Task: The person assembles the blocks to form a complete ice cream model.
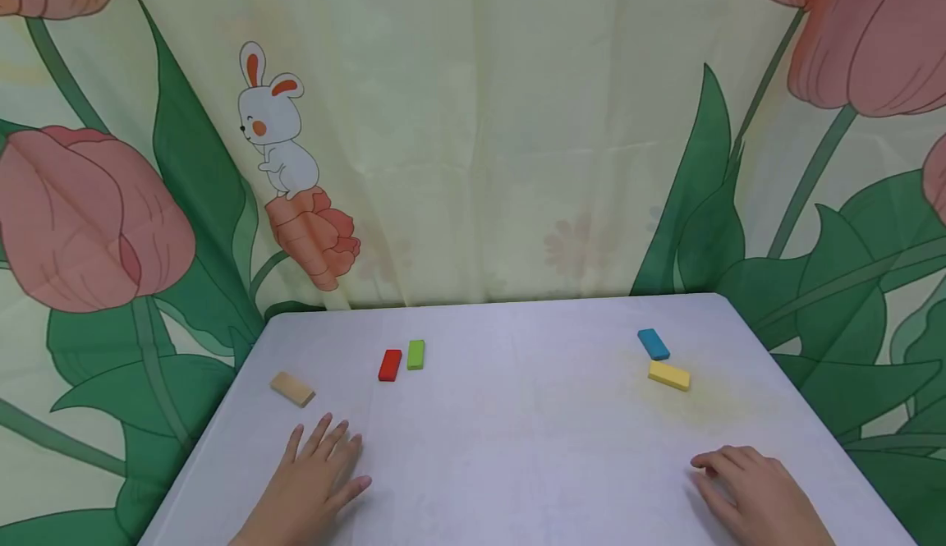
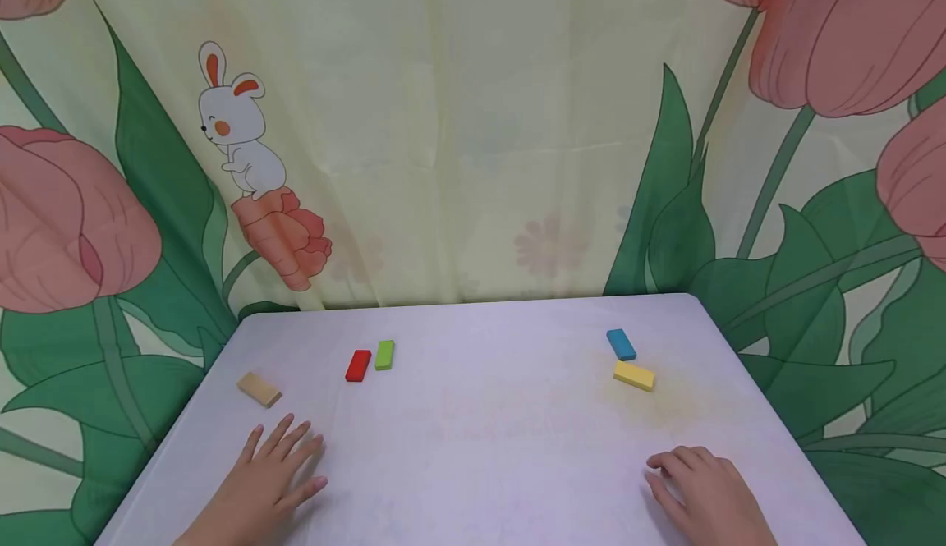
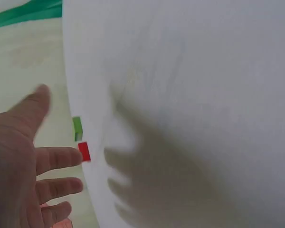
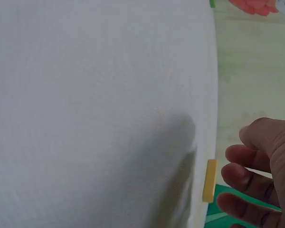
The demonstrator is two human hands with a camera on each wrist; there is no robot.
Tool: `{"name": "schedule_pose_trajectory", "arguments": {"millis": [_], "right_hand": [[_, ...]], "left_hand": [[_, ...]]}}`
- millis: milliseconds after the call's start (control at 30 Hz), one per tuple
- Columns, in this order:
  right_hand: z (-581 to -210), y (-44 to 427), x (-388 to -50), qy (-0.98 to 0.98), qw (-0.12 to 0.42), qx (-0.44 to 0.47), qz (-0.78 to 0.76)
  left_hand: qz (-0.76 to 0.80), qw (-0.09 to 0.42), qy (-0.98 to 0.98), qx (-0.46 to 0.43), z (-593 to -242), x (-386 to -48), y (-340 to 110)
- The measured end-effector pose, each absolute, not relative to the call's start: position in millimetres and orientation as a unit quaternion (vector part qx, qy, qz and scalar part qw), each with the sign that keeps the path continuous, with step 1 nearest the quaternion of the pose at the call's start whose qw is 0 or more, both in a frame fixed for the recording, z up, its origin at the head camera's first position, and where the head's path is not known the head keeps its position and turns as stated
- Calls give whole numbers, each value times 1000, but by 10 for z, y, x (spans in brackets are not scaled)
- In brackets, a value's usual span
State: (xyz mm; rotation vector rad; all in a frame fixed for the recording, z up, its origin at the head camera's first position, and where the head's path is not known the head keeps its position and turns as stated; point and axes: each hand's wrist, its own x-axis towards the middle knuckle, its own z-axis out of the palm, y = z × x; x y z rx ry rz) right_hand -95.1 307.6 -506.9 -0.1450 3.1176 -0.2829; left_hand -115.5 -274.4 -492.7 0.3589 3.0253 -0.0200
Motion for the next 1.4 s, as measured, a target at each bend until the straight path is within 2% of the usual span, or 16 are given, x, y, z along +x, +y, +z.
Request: {"name": "schedule_pose_trajectory", "arguments": {"millis": [133, 300, 633, 833, 1000, 1233, 1400], "right_hand": [[-5065, 3101, -1027, 993, 44, -30, -106], [-5094, 3107, -1084, 992, 61, -26, -112], [-5053, 3045, -1217, 992, 0, -23, -121], [-5066, 2992, -1281, 992, -33, -31, -122], [-5066, 2983, -1358, 992, -38, -33, -118], [-5027, 3024, -1474, 992, -46, -30, -110], [-5047, 3063, -1571, 992, -52, -24, -115]], "left_hand": [[-21, 53, 993, 100, -4871, -1228, -2800], [-16, 37, 995, 87, -4856, -1328, -2883], [114, -17, 992, 52, -4790, -1585, -3081], [121, -57, 990, 46, -4798, -1664, -3227], [113, -74, 990, 33, -4840, -1716, -3346], [120, -135, 983, 26, -4889, -1804, -3428], [126, -126, 984, -4, -4905, -1871, -3491]]}}
